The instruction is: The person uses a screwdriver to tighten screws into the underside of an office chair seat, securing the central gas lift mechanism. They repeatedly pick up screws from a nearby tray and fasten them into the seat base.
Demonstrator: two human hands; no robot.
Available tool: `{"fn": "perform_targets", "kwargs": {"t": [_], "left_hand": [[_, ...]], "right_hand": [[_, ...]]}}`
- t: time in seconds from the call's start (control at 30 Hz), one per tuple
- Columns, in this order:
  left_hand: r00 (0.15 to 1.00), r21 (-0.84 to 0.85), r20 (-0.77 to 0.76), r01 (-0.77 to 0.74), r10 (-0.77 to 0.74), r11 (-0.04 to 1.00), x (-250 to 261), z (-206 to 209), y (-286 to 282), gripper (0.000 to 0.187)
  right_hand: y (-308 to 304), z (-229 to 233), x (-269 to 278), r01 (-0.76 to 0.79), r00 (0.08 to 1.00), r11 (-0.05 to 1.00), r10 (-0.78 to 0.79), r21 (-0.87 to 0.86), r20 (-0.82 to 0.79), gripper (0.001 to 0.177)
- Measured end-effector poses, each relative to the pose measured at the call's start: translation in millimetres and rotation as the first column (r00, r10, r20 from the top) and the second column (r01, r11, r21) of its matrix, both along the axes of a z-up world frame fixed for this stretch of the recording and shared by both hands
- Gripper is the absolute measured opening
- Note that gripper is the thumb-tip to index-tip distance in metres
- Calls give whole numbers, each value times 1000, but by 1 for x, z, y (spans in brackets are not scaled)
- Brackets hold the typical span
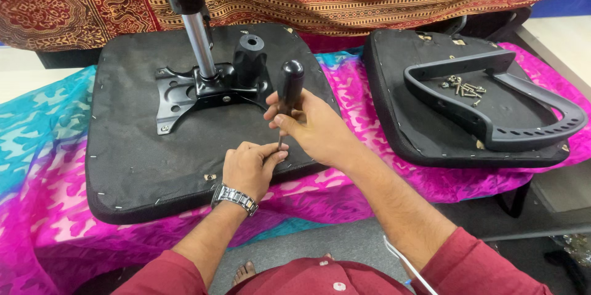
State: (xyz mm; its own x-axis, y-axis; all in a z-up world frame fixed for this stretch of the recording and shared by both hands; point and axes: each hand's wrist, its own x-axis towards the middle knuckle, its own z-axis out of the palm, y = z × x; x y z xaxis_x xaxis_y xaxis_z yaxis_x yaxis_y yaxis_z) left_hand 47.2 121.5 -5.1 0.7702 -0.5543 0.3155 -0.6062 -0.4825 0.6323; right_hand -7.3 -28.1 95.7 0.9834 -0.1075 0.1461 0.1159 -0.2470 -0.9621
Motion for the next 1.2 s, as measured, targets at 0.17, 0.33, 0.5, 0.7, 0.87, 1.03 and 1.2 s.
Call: {"fn": "perform_targets", "kwargs": {"t": [0.17, 0.33, 0.5, 0.7, 0.87, 1.03, 1.2], "left_hand": [[999, -29, -39, -30, 29, 999, 1, -1, 2, 24], [1000, -36, 26, 9, -8, 999, 0, -1, 2, 18], [999, 25, -43, -23, 24, 999, -1, 0, 2, 21], [999, -13, 24, 24, -24, 1000, 1, 0, 1, 19], [996, -1, -80, -50, 50, 999, 1, 1, 0, 26], [1000, -20, 27, -15, 16, 1000, -1, 1, -1, 19], [999, -4, -33, -26, 26, 1000, 1, 2, 0, 22]], "right_hand": [[6, -2, 2, 235, 969, 944, -246, -230, -20, 39], [1, -6, 5, -8, 1000, 996, 8, 85, 7, 35], [1, -8, 3, 235, 968, 945, -250, -227, -38, 39], [0, -4, 2, -71, 994, 994, 78, 88, -79, 37], [-1, -4, 3, 189, 962, 968, -216, -163, -169, 31], [-4, -5, 3, -41, 997, 996, 46, 84, -61, 31], [-1, -9, 2, 223, 953, 926, -273, -305, -132, 35]]}}
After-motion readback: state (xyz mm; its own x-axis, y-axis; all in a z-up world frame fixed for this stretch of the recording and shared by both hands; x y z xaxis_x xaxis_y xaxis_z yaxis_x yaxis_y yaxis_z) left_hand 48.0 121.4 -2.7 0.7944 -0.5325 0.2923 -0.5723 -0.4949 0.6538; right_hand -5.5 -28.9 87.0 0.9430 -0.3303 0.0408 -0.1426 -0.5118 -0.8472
